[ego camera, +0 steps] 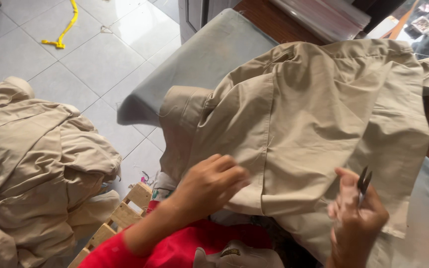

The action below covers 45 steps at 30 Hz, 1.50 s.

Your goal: The person trims loose threads from a tan garment using small shears, turning the garment over and checking various seams and pocket flaps.

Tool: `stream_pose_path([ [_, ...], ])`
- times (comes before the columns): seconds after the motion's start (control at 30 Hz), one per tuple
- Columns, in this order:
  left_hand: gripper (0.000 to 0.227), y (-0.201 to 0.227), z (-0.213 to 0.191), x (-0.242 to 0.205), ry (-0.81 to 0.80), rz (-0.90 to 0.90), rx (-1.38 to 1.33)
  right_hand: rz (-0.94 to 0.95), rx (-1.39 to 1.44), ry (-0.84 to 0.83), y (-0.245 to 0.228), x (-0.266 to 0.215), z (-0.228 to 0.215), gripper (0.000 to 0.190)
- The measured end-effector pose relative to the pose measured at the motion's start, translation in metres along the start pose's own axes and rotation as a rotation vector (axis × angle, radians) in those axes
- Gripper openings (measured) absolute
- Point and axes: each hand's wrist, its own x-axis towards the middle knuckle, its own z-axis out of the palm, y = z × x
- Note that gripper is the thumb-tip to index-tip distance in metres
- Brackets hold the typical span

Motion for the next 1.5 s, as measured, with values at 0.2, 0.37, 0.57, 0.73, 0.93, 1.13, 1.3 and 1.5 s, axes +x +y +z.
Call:
stream_pose_path([
  [0.2,0.041,-0.013,0.086,0.015,0.158,-0.210,-0.089,0.253,0.433,-0.117,0.022,0.029,0.074,0.029],
  [0.37,0.038,-0.025,0.102,0.011,0.241,-0.382,-0.185,0.357,0.470,-0.039,0.053,0.026,0.092,0.029],
  [0.57,0.019,-0.037,0.125,0.017,0.306,-0.300,0.008,0.336,0.396,-0.088,0.058,0.025,0.094,0.032],
  [0.73,0.014,-0.042,0.123,0.014,0.208,-0.445,-0.102,0.300,0.377,-0.089,0.058,0.025,0.094,0.032],
  [0.93,0.017,-0.034,0.084,0.002,0.137,-0.738,-0.578,0.290,0.396,-0.137,0.070,0.027,0.094,0.031],
  [1.13,0.014,-0.032,0.034,-0.046,0.515,-0.752,-0.566,0.224,0.397,-0.145,0.073,0.025,0.092,0.028],
  [1.3,0.021,-0.055,-0.002,-0.067,0.833,-1.034,-0.391,0.210,0.371,-0.185,0.068,0.024,0.091,0.029],
  [1.5,0.066,-0.101,-0.010,-0.078,0.708,-1.017,-0.313,0.228,0.229,-0.354,0.078,0.041,0.059,0.022],
])
